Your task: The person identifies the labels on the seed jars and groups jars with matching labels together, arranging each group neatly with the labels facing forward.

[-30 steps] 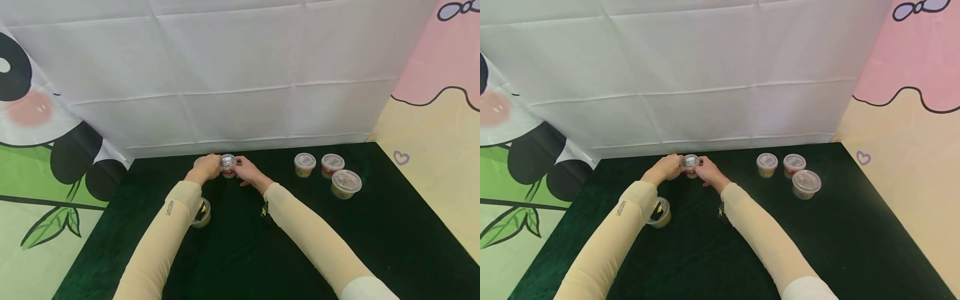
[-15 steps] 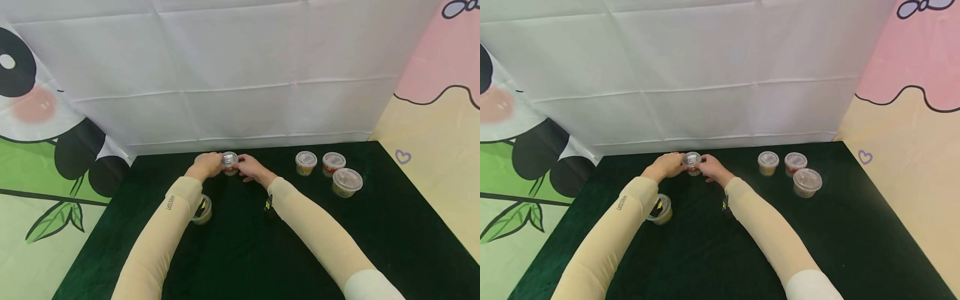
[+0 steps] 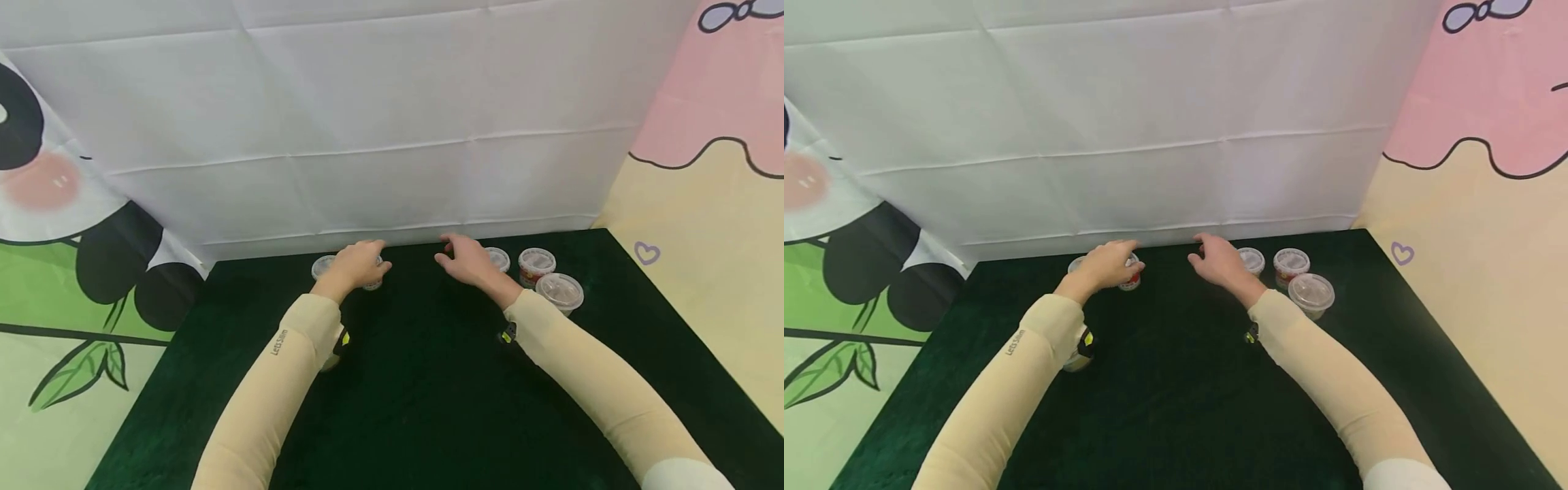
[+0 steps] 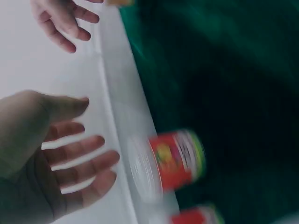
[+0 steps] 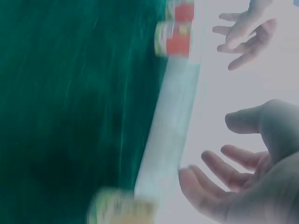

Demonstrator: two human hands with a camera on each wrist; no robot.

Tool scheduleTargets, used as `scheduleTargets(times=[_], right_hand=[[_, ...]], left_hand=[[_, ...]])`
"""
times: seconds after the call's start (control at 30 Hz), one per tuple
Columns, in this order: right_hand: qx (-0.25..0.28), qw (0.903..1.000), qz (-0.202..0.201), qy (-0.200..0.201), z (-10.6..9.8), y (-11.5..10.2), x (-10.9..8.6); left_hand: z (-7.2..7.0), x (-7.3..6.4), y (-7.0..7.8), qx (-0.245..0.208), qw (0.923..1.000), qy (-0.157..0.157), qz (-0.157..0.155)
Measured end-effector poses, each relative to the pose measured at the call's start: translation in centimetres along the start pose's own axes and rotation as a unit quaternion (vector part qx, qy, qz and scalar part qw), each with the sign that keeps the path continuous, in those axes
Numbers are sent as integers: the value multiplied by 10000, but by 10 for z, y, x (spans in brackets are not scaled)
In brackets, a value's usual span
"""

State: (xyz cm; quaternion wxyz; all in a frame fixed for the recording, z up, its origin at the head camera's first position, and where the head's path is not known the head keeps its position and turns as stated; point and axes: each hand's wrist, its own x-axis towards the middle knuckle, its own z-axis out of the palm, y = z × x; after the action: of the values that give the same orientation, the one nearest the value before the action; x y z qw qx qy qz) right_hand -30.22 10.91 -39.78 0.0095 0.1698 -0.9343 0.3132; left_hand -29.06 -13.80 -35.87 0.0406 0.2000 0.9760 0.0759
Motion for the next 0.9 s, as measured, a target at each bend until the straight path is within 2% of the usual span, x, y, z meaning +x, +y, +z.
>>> scheduleTargets(times=[0.1,0.17,0.33,0.5,0.6,0.8,0.9], right_hand=[[-493,9982,-60,327,-19,20,-12],[-622,9973,9,403,-28,33,-19],[-338,9992,168,123,-41,55,-35],[-426,9990,50,-109,-44,65,-42],[-474,9987,-69,-177,-43,67,-43],[-463,9975,21,-524,-39,77,-45],[-438,9968,163,-649,-39,81,-46]], left_hand=[[6,8,14,-594,9980,-84,223],[12,13,25,-1012,9942,-126,349],[32,27,53,-1690,9834,-268,599],[53,37,76,-2350,9684,-359,752],[63,44,87,-2567,9637,-229,701],[77,54,105,-2523,9667,10,438],[82,57,111,-2581,9653,28,400]])
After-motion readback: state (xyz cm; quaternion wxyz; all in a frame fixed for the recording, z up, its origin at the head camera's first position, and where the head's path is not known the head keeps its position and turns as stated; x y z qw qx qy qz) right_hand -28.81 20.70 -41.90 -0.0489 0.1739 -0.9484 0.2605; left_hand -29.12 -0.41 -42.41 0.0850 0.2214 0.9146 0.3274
